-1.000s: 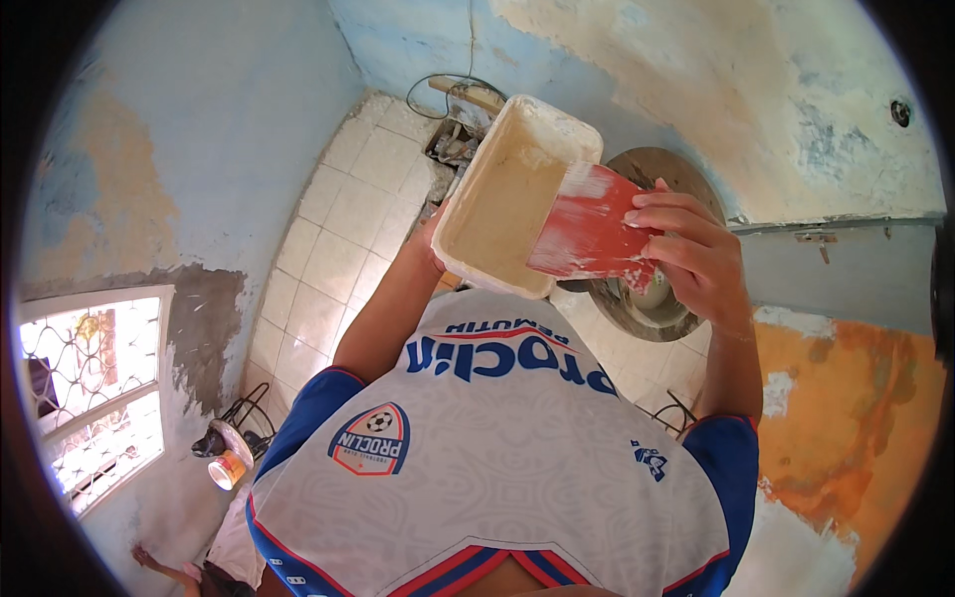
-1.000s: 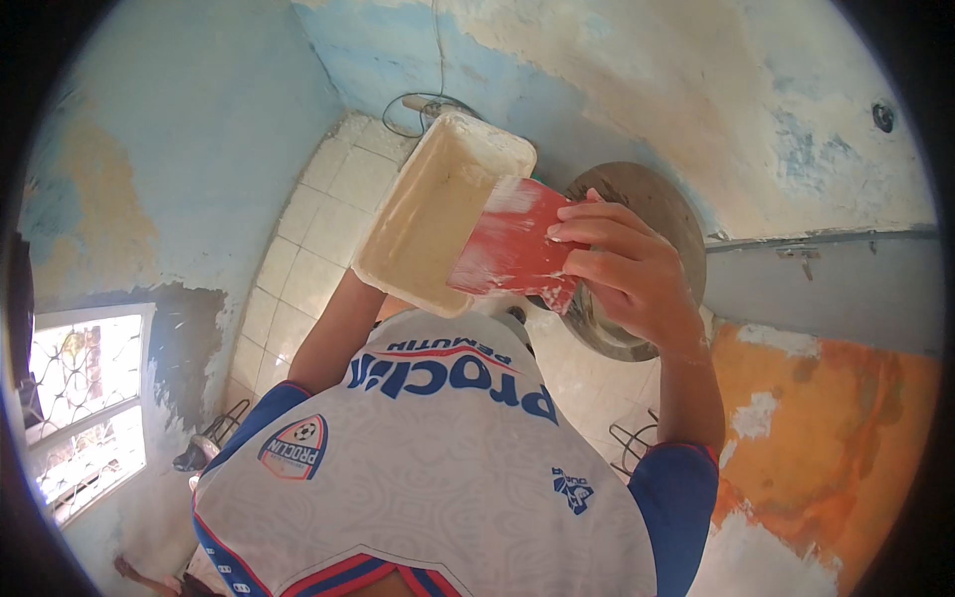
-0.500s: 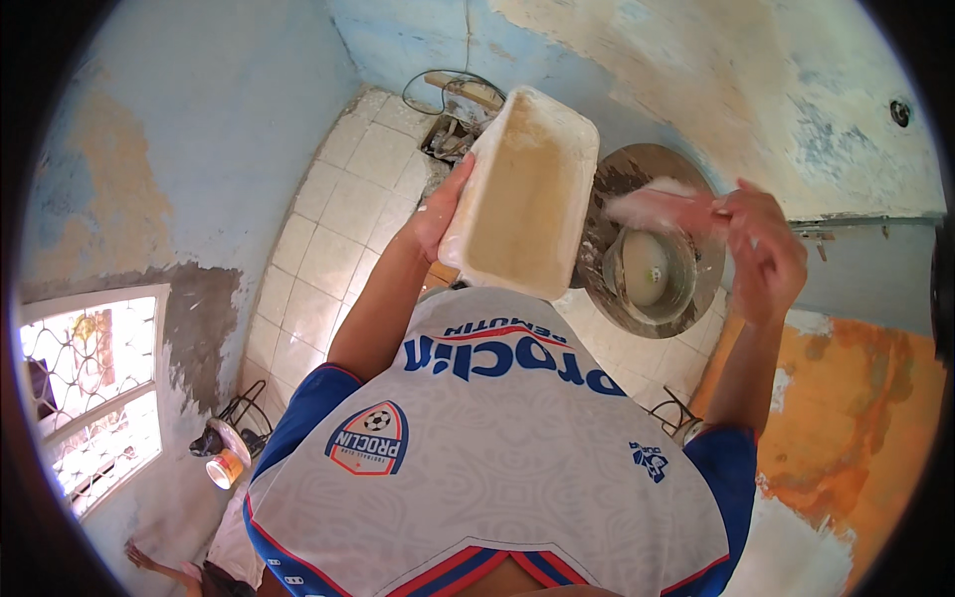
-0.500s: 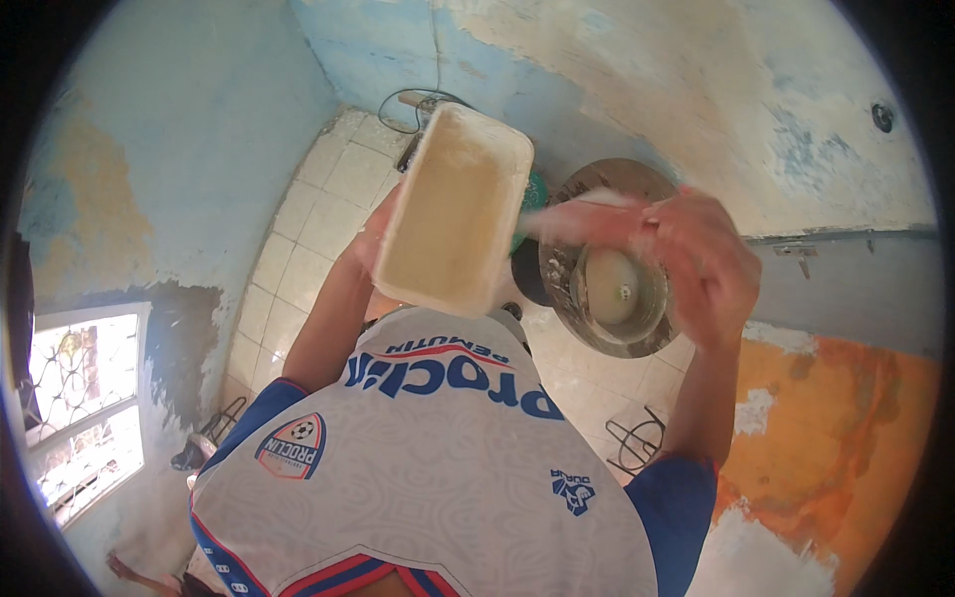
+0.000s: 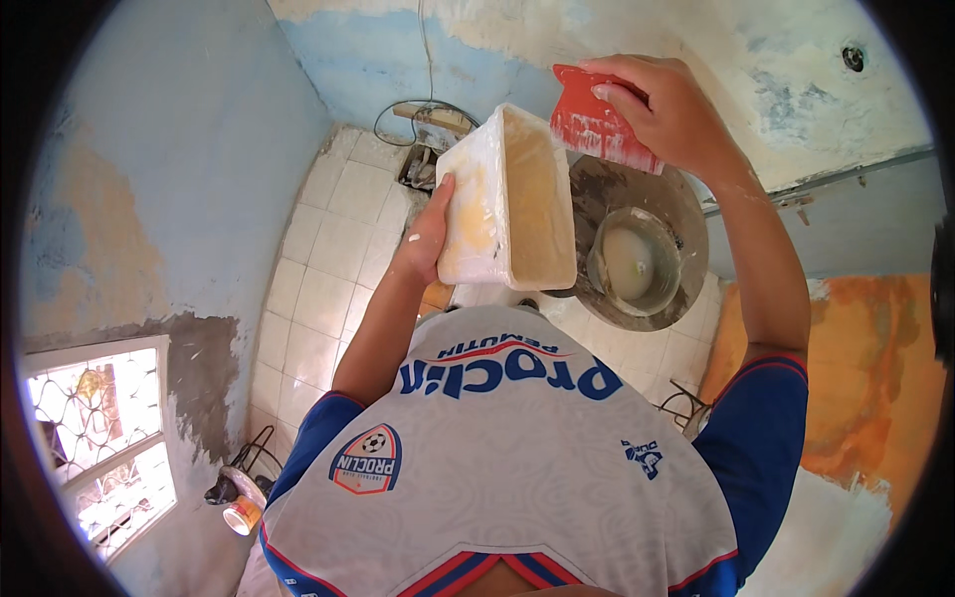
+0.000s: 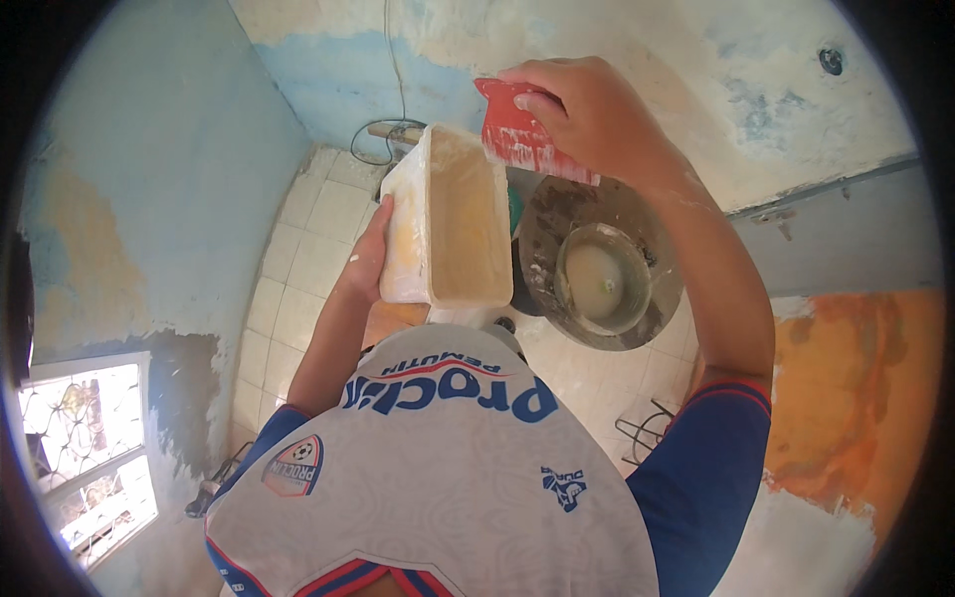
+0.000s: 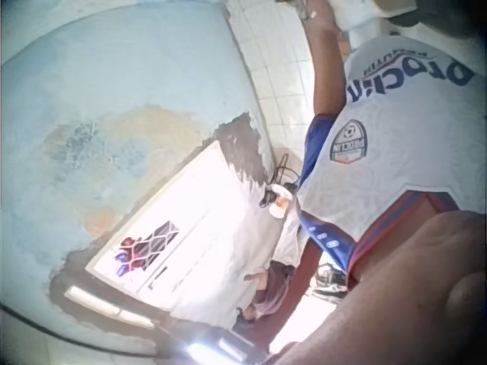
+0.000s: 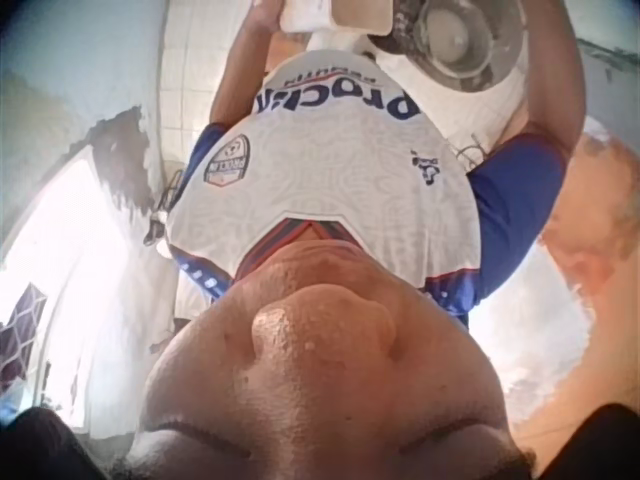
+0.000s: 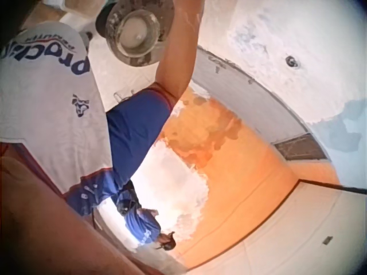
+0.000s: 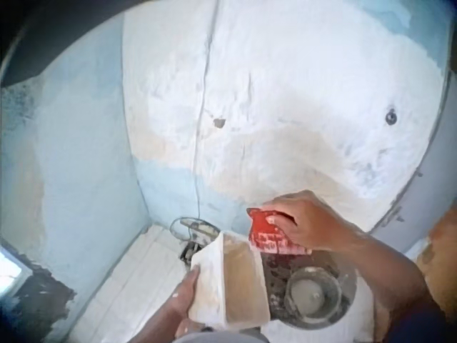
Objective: The person prepares a plaster mixture by adding water and powder into a bucket, stirring it by hand, and then transferring and mixing it in a small container using a scraper.
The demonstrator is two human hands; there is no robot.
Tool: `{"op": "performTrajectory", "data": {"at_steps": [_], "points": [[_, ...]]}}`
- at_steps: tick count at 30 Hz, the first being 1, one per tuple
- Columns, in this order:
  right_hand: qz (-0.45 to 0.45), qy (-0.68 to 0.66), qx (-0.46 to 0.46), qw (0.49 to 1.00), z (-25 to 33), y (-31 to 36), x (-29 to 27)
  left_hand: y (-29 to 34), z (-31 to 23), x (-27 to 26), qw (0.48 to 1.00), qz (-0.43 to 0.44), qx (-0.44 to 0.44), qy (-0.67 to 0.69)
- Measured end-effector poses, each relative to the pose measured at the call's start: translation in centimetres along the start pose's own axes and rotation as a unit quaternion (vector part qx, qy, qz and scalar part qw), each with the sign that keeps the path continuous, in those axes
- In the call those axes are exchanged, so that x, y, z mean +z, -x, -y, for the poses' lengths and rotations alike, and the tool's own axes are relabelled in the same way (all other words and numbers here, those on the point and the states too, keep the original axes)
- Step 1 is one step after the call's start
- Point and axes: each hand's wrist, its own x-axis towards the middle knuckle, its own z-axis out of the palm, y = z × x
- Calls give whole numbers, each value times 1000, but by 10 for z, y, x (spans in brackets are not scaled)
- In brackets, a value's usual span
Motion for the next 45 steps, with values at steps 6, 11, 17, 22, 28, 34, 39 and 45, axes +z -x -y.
{"op": "performTrajectory", "data": {"at_steps": [6,11,17,22,28,34,39,45], "points": [[13,5,1,1000,-5,-3,13,10,1,1,1000,-12,24,-4],[19,36,0,999,2,-6,19,20,-2,3,995,-65,59,-54],[21,12,-11,1000,2,-2,26,25,-11,9,990,-71,83,-94],[61,10,-6,998,14,3,29,17,-4,-9,983,-91,94,-129],[84,18,-7,996,12,2,28,16,-2,-8,986,-73,95,-116],[78,-9,49,996,10,2,31,18,-3,-8,989,-63,84,-108],[128,-31,110,985,6,2,35,18,-4,-7,989,-83,83,-94],[192,-49,114,973,20,17,47,19,-9,-9,991,-87,79,-68]]}}
